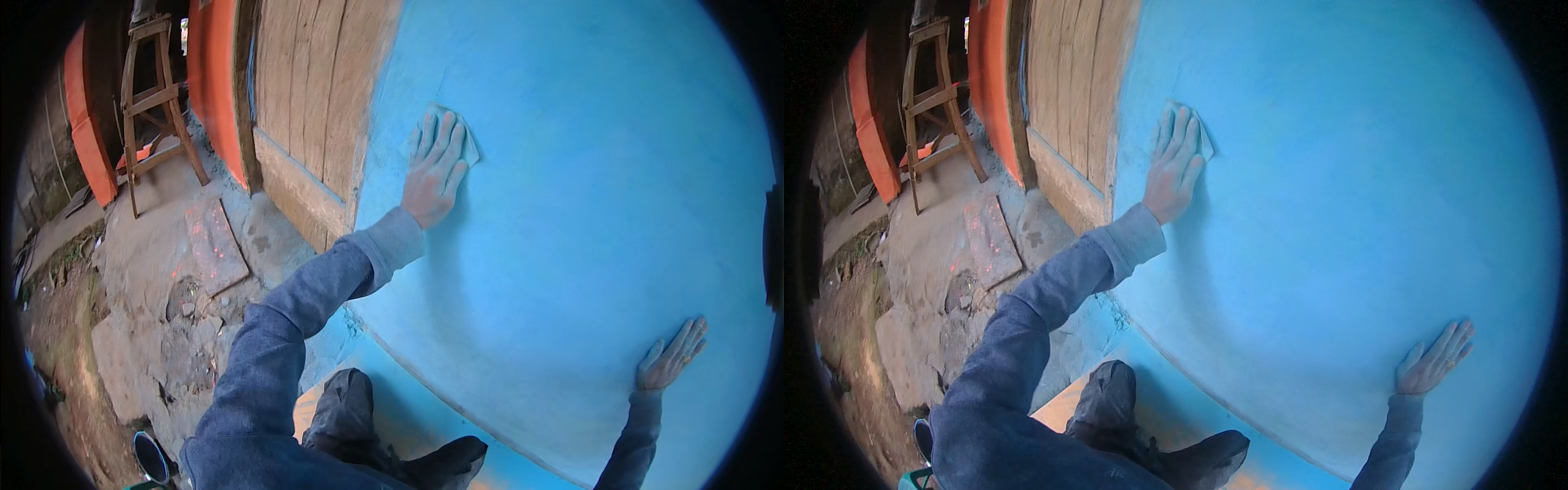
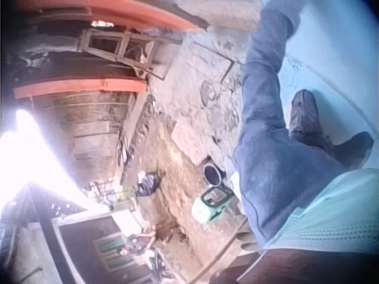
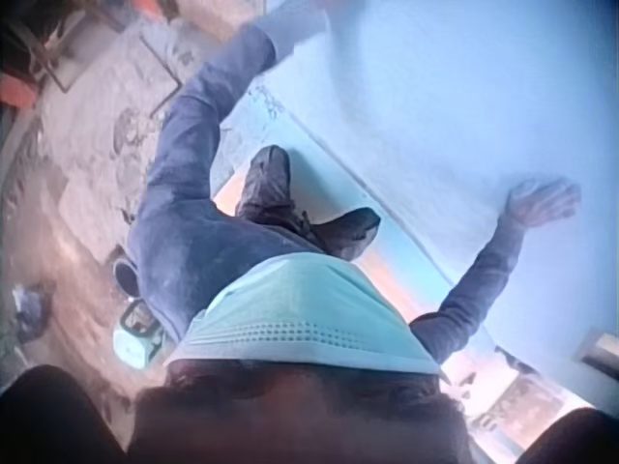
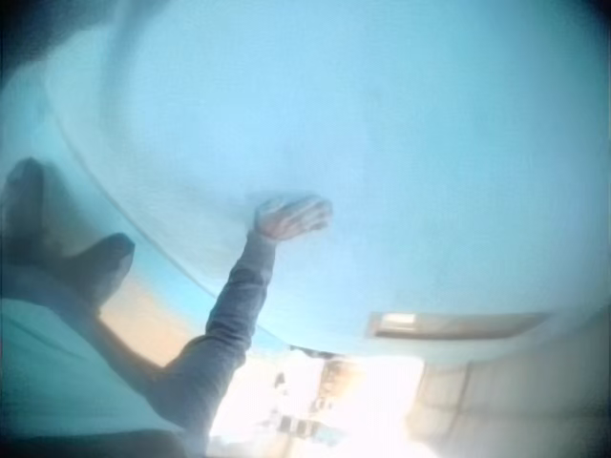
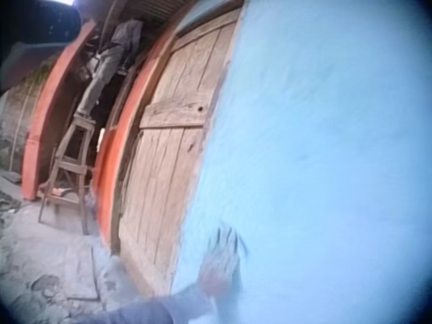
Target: The person smooths a light blue wall surface using a sanding block held in the right hand, moving it in circular and linear motions. The left hand rests on the wall for stability. The person occasionally adjusts the sanding block and continues smoothing different sections of the wall.
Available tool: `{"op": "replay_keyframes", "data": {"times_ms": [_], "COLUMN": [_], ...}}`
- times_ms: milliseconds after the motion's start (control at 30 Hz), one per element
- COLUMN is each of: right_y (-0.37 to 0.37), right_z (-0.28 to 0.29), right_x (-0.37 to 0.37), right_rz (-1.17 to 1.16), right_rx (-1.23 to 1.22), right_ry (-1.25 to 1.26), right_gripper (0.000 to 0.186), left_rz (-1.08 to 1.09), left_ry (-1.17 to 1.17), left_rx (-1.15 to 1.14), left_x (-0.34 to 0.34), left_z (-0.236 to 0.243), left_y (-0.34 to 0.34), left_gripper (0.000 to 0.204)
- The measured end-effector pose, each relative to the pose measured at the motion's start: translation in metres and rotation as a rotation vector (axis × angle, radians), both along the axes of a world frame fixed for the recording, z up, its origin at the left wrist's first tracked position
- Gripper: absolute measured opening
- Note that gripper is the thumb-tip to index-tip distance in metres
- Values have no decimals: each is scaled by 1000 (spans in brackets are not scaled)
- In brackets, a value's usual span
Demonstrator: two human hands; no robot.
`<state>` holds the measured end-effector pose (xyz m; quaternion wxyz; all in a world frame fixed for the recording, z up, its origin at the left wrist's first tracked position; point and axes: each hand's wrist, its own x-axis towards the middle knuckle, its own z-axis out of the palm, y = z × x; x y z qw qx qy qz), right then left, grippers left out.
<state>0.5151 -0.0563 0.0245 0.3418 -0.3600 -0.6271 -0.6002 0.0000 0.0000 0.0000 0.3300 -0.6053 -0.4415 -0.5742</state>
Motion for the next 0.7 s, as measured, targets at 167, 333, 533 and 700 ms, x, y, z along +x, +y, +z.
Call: {"op": "replay_keyframes", "data": {"times_ms": [167,333,533,700], "right_y": [-23,-13,-22,-19], "right_z": [9,5,0,6], "right_x": [9,6,10,10], "right_rz": [35,23,20,41], "right_rx": [-115,-93,-115,-107], "right_ry": [-63,-37,-15,-38], "right_gripper": [57,56,56,57], "left_rz": [195,13,-48,338], "left_ry": [-15,-48,66,173], "left_rx": [125,93,55,257], "left_x": [-49,-16,3,-28], "left_z": [121,91,72,184], "left_y": [1,-14,-17,-10], "left_gripper": [50,53,52,46]}}
